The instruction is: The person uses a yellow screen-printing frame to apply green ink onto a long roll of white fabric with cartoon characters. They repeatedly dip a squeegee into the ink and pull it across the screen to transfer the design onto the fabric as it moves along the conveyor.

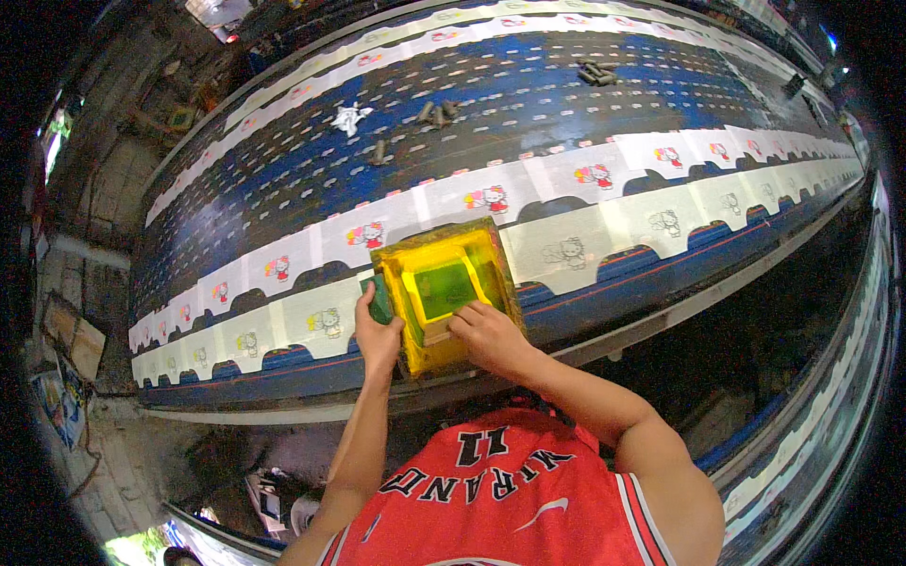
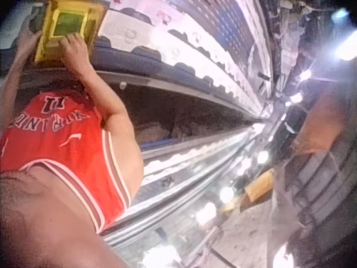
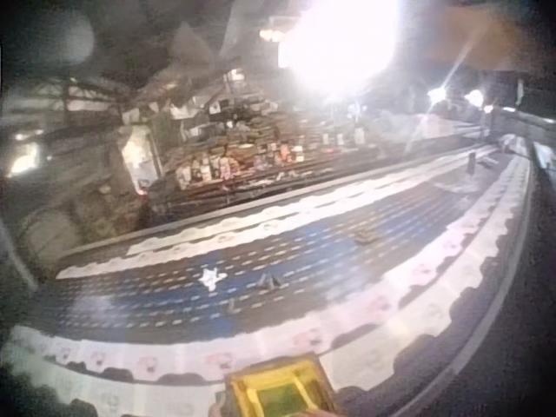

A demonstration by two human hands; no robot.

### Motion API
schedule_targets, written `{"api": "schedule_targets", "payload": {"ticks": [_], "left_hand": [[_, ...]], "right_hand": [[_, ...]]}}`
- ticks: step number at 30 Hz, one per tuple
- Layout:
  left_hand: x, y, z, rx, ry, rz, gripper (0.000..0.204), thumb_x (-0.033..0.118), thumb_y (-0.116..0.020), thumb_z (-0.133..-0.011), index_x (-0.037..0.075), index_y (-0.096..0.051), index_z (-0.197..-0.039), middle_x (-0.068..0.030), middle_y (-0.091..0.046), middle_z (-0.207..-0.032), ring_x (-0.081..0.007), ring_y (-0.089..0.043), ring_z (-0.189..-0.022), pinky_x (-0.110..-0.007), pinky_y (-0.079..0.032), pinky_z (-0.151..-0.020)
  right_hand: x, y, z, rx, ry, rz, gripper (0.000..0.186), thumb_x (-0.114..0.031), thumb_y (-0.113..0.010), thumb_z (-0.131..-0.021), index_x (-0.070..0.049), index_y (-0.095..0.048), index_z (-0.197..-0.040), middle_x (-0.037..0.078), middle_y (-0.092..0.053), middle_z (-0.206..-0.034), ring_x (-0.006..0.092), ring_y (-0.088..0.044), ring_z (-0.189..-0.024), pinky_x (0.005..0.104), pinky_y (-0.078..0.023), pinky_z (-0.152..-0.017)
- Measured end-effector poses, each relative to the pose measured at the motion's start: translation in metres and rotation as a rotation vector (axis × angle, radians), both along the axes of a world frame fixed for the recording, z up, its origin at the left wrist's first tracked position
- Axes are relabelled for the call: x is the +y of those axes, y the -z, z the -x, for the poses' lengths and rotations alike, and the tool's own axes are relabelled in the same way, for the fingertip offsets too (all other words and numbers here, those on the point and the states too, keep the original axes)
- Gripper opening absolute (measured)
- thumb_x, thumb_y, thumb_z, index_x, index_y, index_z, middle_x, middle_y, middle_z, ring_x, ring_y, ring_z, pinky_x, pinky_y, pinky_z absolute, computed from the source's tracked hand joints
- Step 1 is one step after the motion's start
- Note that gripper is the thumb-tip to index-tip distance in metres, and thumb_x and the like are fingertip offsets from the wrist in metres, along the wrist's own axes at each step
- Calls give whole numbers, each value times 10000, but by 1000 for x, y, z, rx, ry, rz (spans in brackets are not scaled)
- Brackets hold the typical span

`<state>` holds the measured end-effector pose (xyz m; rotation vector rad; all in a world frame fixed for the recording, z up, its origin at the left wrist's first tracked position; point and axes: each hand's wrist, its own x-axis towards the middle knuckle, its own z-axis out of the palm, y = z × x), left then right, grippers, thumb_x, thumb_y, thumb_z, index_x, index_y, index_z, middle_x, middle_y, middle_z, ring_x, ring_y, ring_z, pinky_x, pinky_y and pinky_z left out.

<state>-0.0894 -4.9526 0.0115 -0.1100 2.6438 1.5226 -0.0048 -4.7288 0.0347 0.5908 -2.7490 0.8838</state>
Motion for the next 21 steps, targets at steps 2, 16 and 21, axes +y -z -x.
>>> {"api": "schedule_targets", "payload": {"ticks": [2, 16, 21], "left_hand": [[24, -2, -3, 85, 36, -1, 744, -65, -708, -804, 19, -472, -1505, -172, -541, -1489, -299, -542, -1356, -383, -428, -1137], [220, 16, -43, 78, 44, -8, 775, -2, -759, -760, 80, -522, -1493, -175, -568, -1428, -355, -553, -1347, -418, -431, -1143], [220, 19, -41, 29, 30, 10, 786, 1, -761, -746, 94, -525, -1490, -168, -570, -1423, -357, -563, -1337, -423, -445, -1127]], "right_hand": [[26, -9, -3, 54, -3, -4, 353, 11, -676, -695, 2, -655, -1047, 156, -663, -1039, 355, -651, -999, 443, -540, -920], [216, -9, -55, 97, 56, -59, 217, 1, -636, -756, 19, -627, -972, 177, -630, -979, 372, -630, -950, 451, -541, -878], [223, -3, -55, 77, 28, -52, 241, 5, -637, -752, 22, -624, -992, 179, -622, -983, 377, -625, -953, 450, -537, -882]]}}
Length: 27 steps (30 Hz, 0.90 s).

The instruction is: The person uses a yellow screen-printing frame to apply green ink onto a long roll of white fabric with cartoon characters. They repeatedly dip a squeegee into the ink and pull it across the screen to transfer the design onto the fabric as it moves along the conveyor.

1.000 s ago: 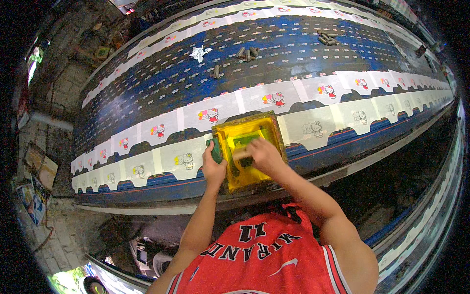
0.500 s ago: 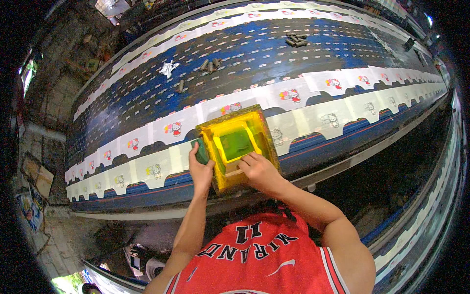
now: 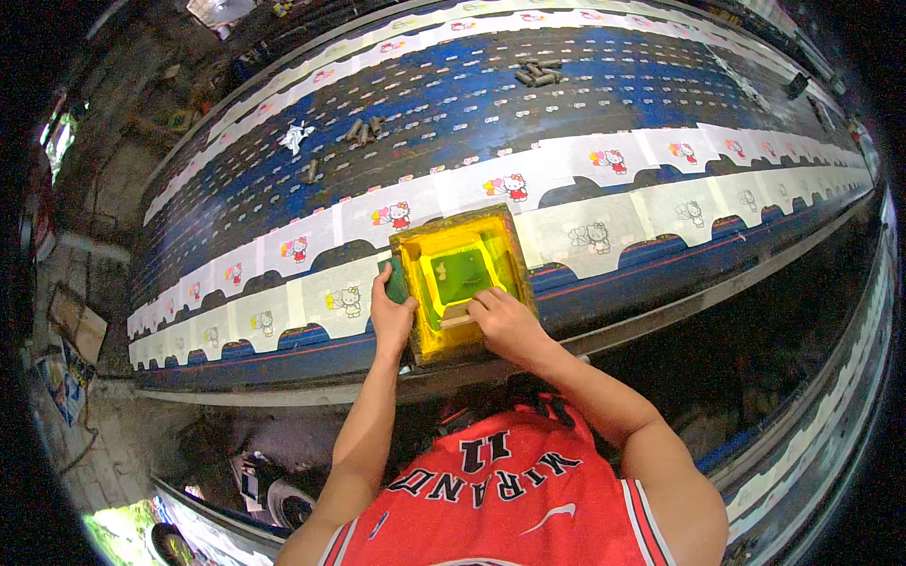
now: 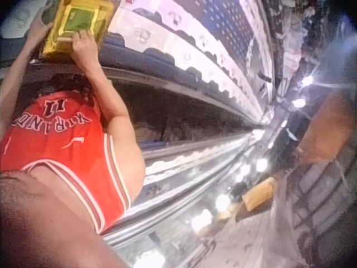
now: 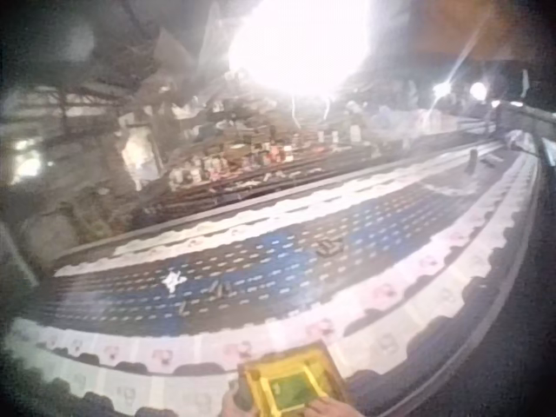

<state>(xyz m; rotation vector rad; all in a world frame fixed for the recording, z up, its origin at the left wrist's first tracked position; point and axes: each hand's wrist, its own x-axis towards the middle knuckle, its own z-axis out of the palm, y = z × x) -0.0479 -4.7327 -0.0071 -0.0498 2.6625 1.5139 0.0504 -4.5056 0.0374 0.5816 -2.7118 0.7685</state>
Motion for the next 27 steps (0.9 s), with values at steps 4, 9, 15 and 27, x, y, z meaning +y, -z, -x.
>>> {"api": "schedule_targets", "payload": {"ticks": [4, 9, 15, 27], "left_hand": [[2, -2, 0, 12, 9, 38, 789, 11, -760, -754, 109, -515, -1497, -174, -571, -1415, -369, -566, -1331, -431, -457, -1113], [2, 1, 0, 38, 40, 136, 791, 34, -760, -768, 136, -492, -1505, -176, -572, -1405, -380, -572, -1317, -447, -475, -1091], [4, -5, -4, -19, 27, 136, 770, 13, -760, -780, 86, -487, -1496, -189, -550, -1475, -391, -546, -1357, -438, -450, -1118], [3, -1, -2, 23, 54, 137, 820, 46, -759, -774, 166, -461, -1528, -175, -547, -1383, -413, -585, -1267, -502, -514, -1021]], "right_hand": [[2, 2, 3, -6, -11, 23, 258, 8, -643, -743, 18, -624, -1000, 177, -618, -983, 381, -621, -957, 452, -535, -884], [0, -10, -8, -60, -22, 48, 328, 7, -656, -729, 8, -632, -1056, 167, -634, -1022, 377, -629, -1002, 455, -534, -900], [-9, 15, -17, -46, 0, 75, 403, 26, -664, -709, -6, -666, -1111, 152, -662, -1067, 373, -644, -1028, 456, -544, -903], [4, 17, 125, -37, 97, 81, 270, 58, -651, -692, -17, -627, -950, 195, -649, -955, 429, -625, -946, 513, -522, -831]]}}
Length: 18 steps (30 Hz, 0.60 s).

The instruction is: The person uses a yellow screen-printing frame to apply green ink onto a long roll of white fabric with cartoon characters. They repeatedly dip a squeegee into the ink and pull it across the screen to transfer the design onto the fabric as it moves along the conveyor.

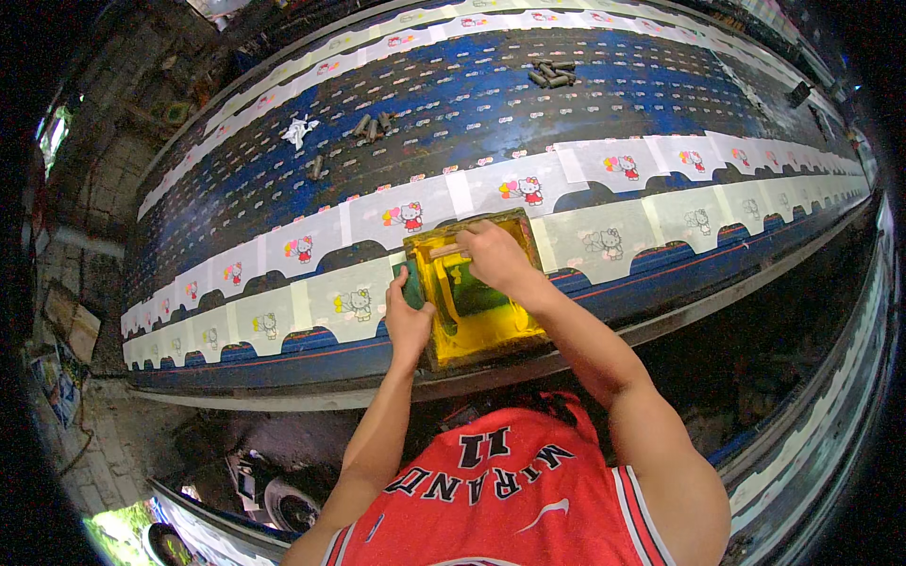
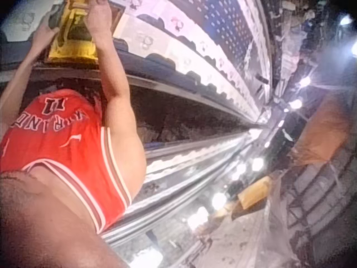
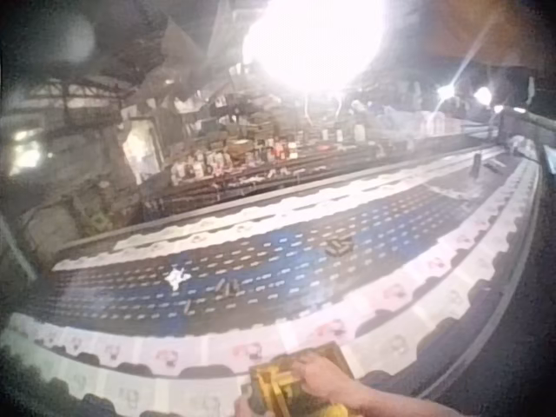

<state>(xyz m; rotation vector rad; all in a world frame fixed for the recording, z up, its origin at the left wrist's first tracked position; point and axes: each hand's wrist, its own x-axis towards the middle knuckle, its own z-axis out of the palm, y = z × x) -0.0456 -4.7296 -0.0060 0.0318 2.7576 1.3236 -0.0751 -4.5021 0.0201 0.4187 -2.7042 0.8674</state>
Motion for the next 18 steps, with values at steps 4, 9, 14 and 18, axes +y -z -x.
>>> {"api": "schedule_targets", "payload": {"ticks": [4, 9, 14, 18], "left_hand": [[0, 0, -2, 6, -35, 6, 821, 39, -766, -767, 162, -471, -1523, -169, -560, -1382, -407, -586, -1272, -488, -509, -1035], [2, -1, -3, -3, -68, -40, 800, 18, -778, -749, 142, -518, -1496, -159, -582, -1394, -382, -582, -1303, -447, -488, -1079], [30, -19, -7, 16, -53, -127, 766, -30, -725, -765, 40, -506, -1497, -164, -549, -1520, -322, -542, -1381, -399, -427, -1146], [95, -18, -17, 69, -39, -197, 775, -38, -724, -757, 15, -501, -1498, -177, -556, -1502, -316, -534, -1381, -386, -404, -1165]], "right_hand": [[-6, 6, -70, 30, -66, -41, 261, -19, -682, -711, -9, -630, -966, 174, -636, -952, 390, -636, -952, 487, -534, -849], [-11, -2, -139, -72, -98, -14, 463, 38, -708, -658, -34, -656, -1113, 140, -669, -1112, 367, -644, -1049, 451, -541, -928], [24, -23, -131, -75, -123, 22, 532, 53, -741, -614, -27, -651, -1133, 134, -667, -1103, 358, -645, -1058, 442, -547, -929], [87, -32, -138, -65, -104, -17, 504, 58, -739, -622, -23, -656, -1113, 137, -666, -1090, 361, -648, -1047, 442, -550, -920]]}}
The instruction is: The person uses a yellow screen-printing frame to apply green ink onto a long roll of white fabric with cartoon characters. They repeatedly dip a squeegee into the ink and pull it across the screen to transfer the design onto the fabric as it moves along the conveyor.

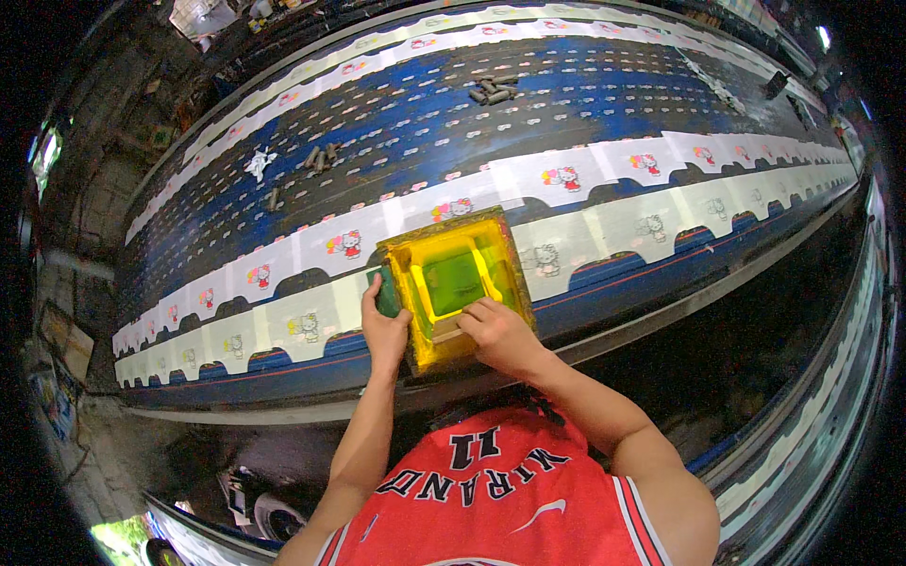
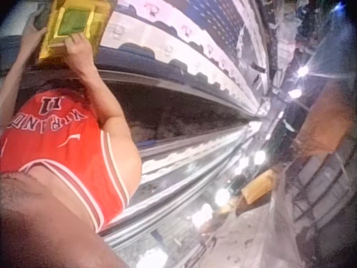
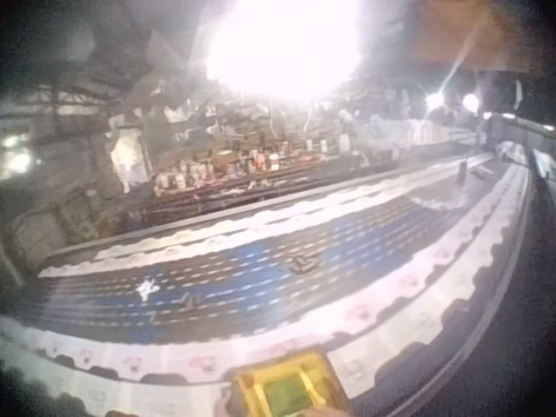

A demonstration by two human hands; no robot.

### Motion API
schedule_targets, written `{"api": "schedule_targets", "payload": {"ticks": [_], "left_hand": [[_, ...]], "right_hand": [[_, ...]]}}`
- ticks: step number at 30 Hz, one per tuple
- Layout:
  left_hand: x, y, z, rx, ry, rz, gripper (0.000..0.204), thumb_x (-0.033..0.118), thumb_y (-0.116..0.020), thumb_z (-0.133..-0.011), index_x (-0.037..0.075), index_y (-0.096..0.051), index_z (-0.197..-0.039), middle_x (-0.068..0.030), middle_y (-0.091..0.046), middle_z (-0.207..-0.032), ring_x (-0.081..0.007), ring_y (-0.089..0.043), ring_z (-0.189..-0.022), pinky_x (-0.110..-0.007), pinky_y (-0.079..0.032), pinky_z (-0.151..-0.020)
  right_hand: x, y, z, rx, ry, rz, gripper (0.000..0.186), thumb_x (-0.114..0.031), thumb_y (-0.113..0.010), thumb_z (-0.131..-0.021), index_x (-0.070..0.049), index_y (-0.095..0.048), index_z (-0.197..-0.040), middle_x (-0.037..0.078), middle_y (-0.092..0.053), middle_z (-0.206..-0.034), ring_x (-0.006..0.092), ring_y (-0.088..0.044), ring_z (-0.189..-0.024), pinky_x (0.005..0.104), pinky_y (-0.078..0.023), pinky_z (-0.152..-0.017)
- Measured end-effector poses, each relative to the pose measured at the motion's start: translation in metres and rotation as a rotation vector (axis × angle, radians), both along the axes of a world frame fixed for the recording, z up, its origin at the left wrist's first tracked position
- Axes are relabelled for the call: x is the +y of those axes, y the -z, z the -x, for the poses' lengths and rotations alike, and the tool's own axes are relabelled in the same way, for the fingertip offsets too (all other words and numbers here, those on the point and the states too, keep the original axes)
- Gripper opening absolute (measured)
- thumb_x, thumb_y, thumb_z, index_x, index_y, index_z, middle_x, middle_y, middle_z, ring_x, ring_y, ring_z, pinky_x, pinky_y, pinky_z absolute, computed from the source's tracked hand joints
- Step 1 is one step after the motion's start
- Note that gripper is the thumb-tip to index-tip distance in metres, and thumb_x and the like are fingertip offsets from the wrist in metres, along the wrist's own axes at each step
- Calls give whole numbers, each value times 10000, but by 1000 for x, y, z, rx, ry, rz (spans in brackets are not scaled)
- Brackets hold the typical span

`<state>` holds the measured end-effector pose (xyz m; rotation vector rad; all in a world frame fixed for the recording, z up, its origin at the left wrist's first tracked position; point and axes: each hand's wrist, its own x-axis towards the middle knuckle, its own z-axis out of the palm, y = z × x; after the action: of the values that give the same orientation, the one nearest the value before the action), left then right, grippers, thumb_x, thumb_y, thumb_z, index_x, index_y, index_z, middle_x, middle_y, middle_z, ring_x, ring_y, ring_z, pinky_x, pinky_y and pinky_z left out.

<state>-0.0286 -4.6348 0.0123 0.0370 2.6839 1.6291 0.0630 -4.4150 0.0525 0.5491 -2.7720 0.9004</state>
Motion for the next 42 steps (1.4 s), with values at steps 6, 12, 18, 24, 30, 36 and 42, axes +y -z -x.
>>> {"api": "schedule_targets", "payload": {"ticks": [6, 12, 18, 24, 30, 36, 42], "left_hand": [[105, 9, -26, -56, -15, -29, 785, -34, -746, -740, 1, -516, -1490, -194, -568, -1465, -326, -532, -1375, -384, -379, -1187], [154, 13, -36, -75, -4, 20, 785, -33, -743, -743, -1, -509, -1492, -200, -562, -1475, -336, -530, -1384, -393, -380, -1191], [161, 25, -37, 18, -23, 73, 751, -15, -736, -744, 59, -552, -1468, -185, -597, -1377, -361, -577, -1308, -420, -451, -1120], [161, 21, -33, -46, -2, 100, 758, -3, -735, -754, 56, -528, -1481, -187, -582, -1398, -363, -565, -1326, -420, -445, -1128], [158, 21, -34, -63, 15, 99, 764, 1, -741, -758, 53, -509, -1484, -183, -566, -1416, -366, -551, -1343, -422, -442, -1132], [157, 22, -34, -26, 26, 138, 757, 4, -746, -759, 60, -511, -1476, -179, -565, -1407, -372, -564, -1319, -418, -453, -1115], [160, 19, -35, -36, 22, 132, 781, 8, -753, -748, 82, -512, -1486, -177, -573, -1363, -379, -580, -1284, -429, -470, -1089]], "right_hand": [[100, -5, -21, 5, 24, -8, 363, 31, -711, -666, -19, -652, -1021, 136, -642, -1002, 360, -639, -982, 451, -547, -877], [148, 10, -35, -9, 30, 30, 352, 20, -712, -671, -16, -654, -1017, 140, -642, -1007, 359, -638, -987, 450, -547, -881], [162, 16, -33, -29, -12, 73, 350, 17, -708, -679, -18, -652, -1023, 142, -639, -1006, 363, -635, -984, 449, -546, -878], [162, 16, -35, -26, -9, 82, 371, 16, -710, -680, -18, -645, -1044, 142, -640, -1020, 363, -633, -992, 450, -542, -884], [165, 7, -56, -56, -25, 57, 384, 12, -692, -694, -13, -642, -1074, 151, -641, -1056, 372, -629, -1015, 461, -536, -892], [160, 41, -18, 91, 14, 29, 388, 17, -682, -676, -17, -647, -1060, 154, -653, -1044, 385, -629, -1010, 471, -530, -884], [172, 21, 85, 33, 56, 52, 140, 15, -641, -736, -23, -601, -865, 184, -636, -929, 410, -610, -944, 494, -525, -830]]}}
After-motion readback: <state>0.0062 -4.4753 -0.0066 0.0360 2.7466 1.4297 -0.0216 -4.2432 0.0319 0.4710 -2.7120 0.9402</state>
